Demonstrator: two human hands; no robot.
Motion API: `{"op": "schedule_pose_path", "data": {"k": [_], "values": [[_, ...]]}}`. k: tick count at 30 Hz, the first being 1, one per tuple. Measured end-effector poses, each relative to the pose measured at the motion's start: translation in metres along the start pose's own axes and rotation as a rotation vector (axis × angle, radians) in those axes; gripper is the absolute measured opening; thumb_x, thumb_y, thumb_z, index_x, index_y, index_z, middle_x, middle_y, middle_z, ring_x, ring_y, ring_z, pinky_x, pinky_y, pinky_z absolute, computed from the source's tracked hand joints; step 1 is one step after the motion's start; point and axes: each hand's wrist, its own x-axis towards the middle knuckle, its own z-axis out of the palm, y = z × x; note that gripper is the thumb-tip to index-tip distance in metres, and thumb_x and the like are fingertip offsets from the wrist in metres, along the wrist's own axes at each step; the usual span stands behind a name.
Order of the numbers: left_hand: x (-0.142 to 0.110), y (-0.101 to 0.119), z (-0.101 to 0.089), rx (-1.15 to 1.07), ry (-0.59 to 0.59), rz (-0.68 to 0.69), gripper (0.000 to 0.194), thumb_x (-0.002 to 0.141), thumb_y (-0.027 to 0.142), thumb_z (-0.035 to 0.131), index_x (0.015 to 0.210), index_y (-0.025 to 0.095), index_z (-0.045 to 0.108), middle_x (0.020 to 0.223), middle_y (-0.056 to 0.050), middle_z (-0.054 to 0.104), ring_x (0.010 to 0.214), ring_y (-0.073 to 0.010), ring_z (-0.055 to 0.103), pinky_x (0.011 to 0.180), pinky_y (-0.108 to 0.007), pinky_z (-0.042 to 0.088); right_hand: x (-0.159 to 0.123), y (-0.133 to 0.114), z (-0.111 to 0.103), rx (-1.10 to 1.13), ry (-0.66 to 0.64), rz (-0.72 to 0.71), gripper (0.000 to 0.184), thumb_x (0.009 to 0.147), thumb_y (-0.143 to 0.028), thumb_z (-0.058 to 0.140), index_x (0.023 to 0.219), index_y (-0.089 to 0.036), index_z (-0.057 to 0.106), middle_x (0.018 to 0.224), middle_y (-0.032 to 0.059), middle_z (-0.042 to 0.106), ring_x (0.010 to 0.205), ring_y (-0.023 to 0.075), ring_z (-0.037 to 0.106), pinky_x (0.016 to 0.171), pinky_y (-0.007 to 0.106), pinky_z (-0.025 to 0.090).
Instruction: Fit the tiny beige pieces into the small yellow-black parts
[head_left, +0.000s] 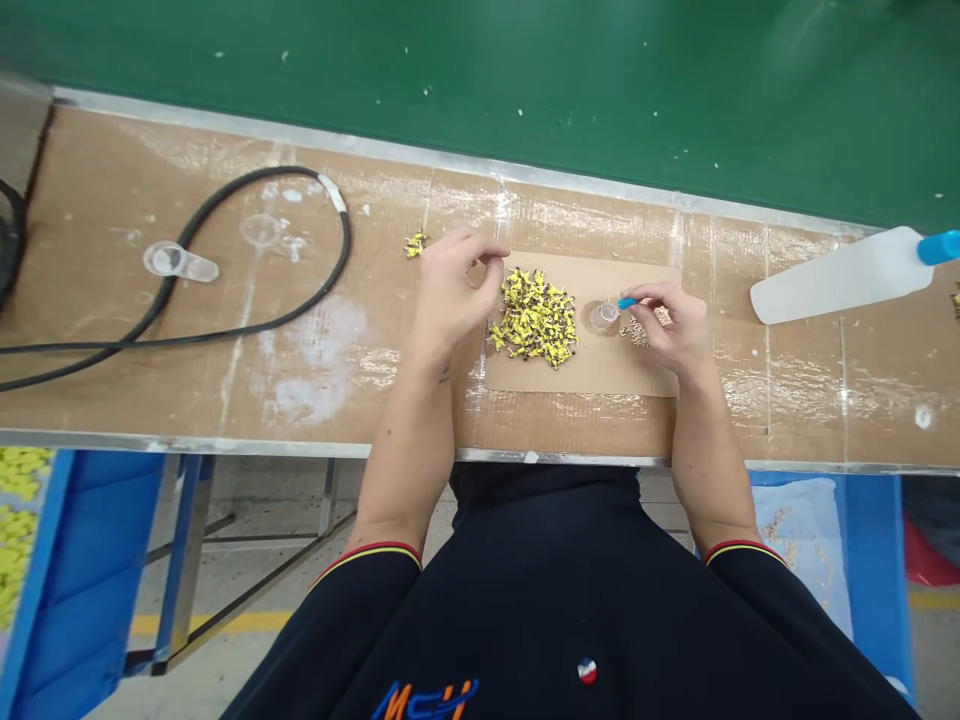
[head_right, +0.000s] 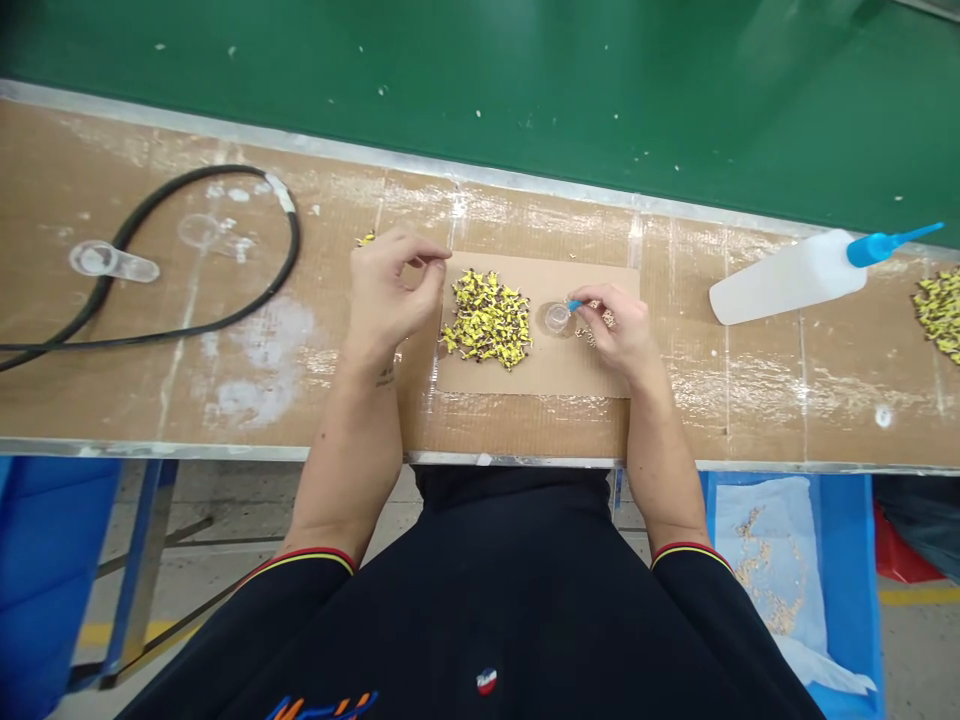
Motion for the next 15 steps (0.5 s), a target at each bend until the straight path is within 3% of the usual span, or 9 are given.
{"op": "schedule_pose_path", "data": {"k": [6, 11, 15], "values": [[-0.003, 0.007, 0.001, 0.038, -0.143, 0.068, 0.020, 0.091, 0.027, 0.057, 0.103, 0.021, 0.071, 0.107, -0.006, 0.075, 0.105, -0.0219, 0.067, 0.100, -0.041, 0.053, 0.000, -0.001, 0.000, 0.010, -0.026, -0.017, 0.017, 0.093, -0.016, 0.064, 0.102, -0.027, 0.074, 0.100, 0.0028, 0.083, 0.093, 0.0212, 0.079, 0.078, 0.037, 0.064], [-0.009, 0.025, 0.010, 0.077, -0.364, 0.208, 0.040, 0.088, 0.040, 0.065, 0.123, 0.022, 0.067, 0.126, -0.010, 0.070, 0.125, -0.0306, 0.061, 0.113, -0.051, 0.043, 0.001, -0.001, 0.001, 0.017, -0.028, -0.035, 0.018, 0.093, -0.015, 0.064, 0.102, -0.027, 0.074, 0.101, 0.0029, 0.083, 0.093, 0.0210, 0.079, 0.079, 0.037, 0.064], [-0.017, 0.044, 0.024, 0.135, -0.417, 0.216, 0.056, 0.088, 0.049, 0.069, 0.133, 0.018, 0.059, 0.139, -0.017, 0.064, 0.133, -0.0358, 0.056, 0.116, -0.053, 0.038, 0.001, -0.002, 0.001, 0.001, -0.044, -0.031, 0.020, 0.094, -0.014, 0.063, 0.102, -0.028, 0.075, 0.100, 0.0025, 0.083, 0.092, 0.0213, 0.079, 0.078, 0.037, 0.064]]}}
